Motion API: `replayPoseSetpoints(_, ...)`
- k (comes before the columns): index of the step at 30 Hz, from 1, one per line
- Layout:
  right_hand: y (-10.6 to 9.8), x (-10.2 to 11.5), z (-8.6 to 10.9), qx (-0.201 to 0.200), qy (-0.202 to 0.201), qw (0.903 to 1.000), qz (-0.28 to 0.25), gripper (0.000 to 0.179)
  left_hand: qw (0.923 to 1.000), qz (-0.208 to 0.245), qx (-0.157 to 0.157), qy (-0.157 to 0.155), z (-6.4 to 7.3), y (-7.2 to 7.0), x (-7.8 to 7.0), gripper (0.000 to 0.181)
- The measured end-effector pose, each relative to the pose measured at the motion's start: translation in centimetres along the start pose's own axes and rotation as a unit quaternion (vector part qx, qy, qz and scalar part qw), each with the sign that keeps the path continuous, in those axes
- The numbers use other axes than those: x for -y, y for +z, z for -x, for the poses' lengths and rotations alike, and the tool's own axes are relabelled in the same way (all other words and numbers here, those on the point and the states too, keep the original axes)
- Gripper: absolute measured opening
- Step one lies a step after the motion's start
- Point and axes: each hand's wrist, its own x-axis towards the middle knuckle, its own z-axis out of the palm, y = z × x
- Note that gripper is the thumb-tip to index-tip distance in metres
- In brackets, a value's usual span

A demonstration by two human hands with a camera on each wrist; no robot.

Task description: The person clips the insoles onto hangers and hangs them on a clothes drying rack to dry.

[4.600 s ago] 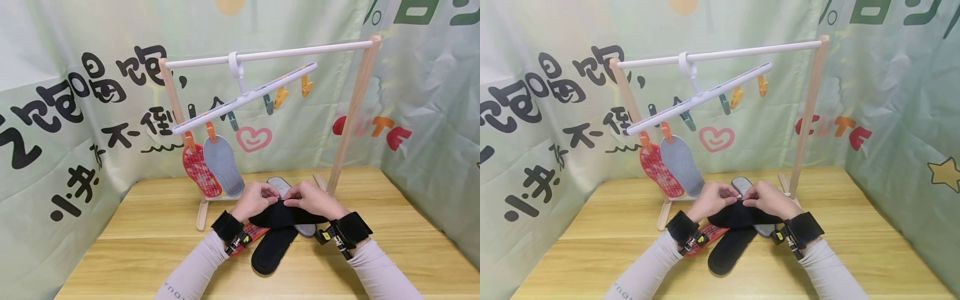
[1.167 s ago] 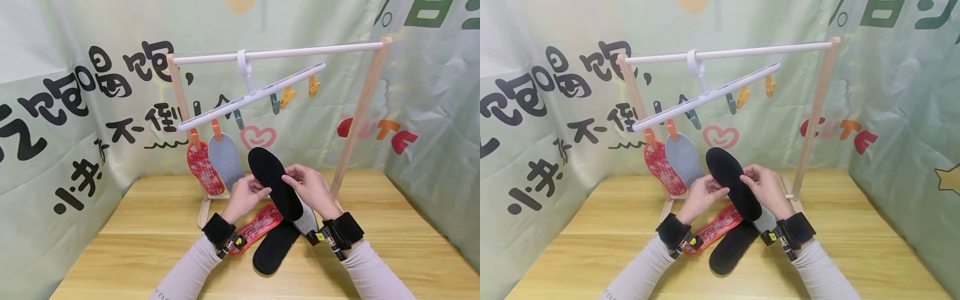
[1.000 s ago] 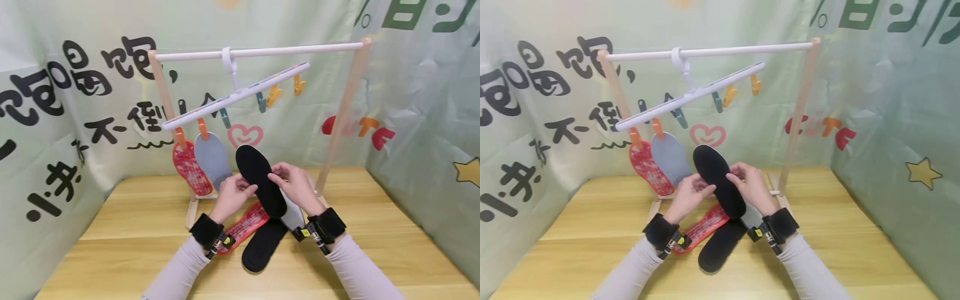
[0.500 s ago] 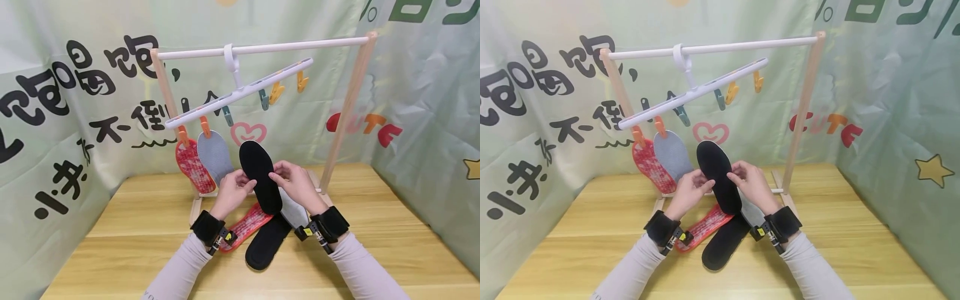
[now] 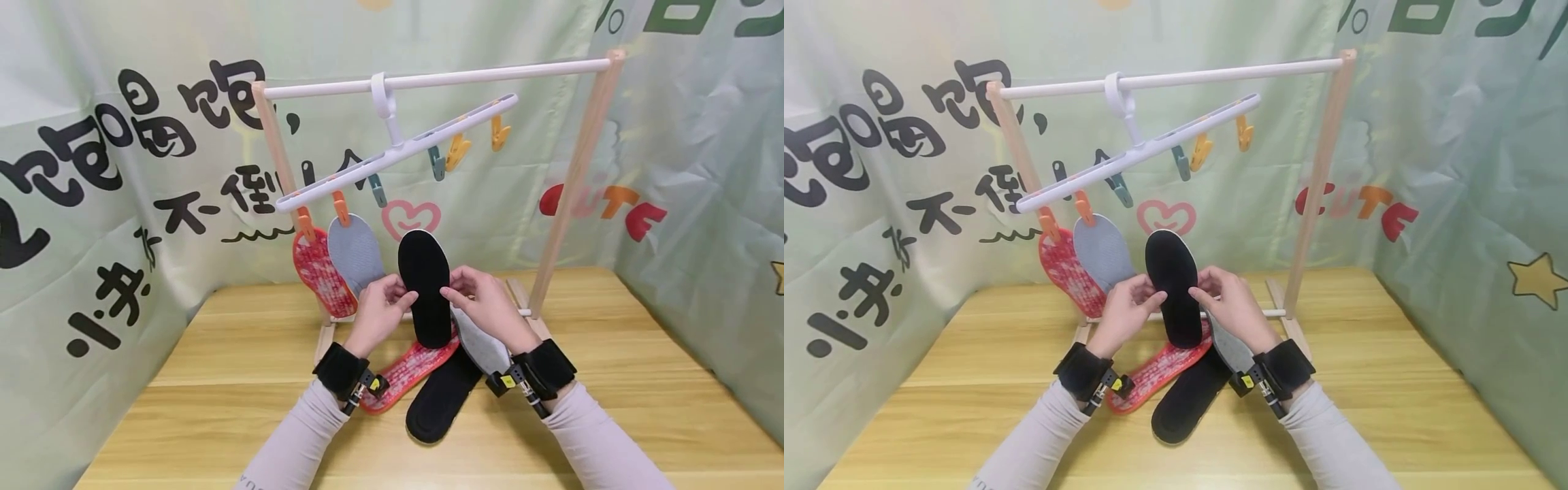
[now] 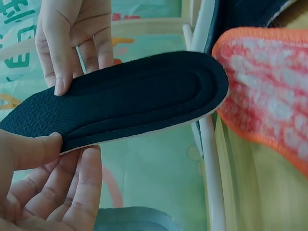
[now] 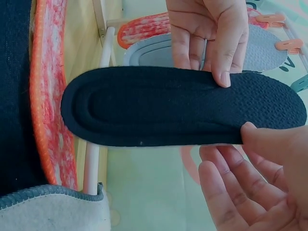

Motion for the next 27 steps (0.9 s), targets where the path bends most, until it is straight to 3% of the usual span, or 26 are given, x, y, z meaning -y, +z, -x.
replayPoseSetpoints(12, -0.6, 0.6, -1.9, -0.017, -0.025, 0.9995, 0.009, 0.024, 0.9996, -0.019, -0.020, -0.001, -0.2, -1.1, 0.2, 0.015)
replayPoseSetpoints(21, -1.9, 3.8, -4.6, -0.027, -0.053, 0.9981, -0.017, 0.040, 0.9990, -0.035, -0.026, -0.008, -0.4, -1.4, 0.5, 0.018)
replayPoseSetpoints(27, -2.4, 6.6, -6.6, -0.028, -0.080, 0.9957, -0.037, 0.046, 0.9993, -0.021, -0.029, -0.001, -0.7, -1.7, 0.4, 0.018)
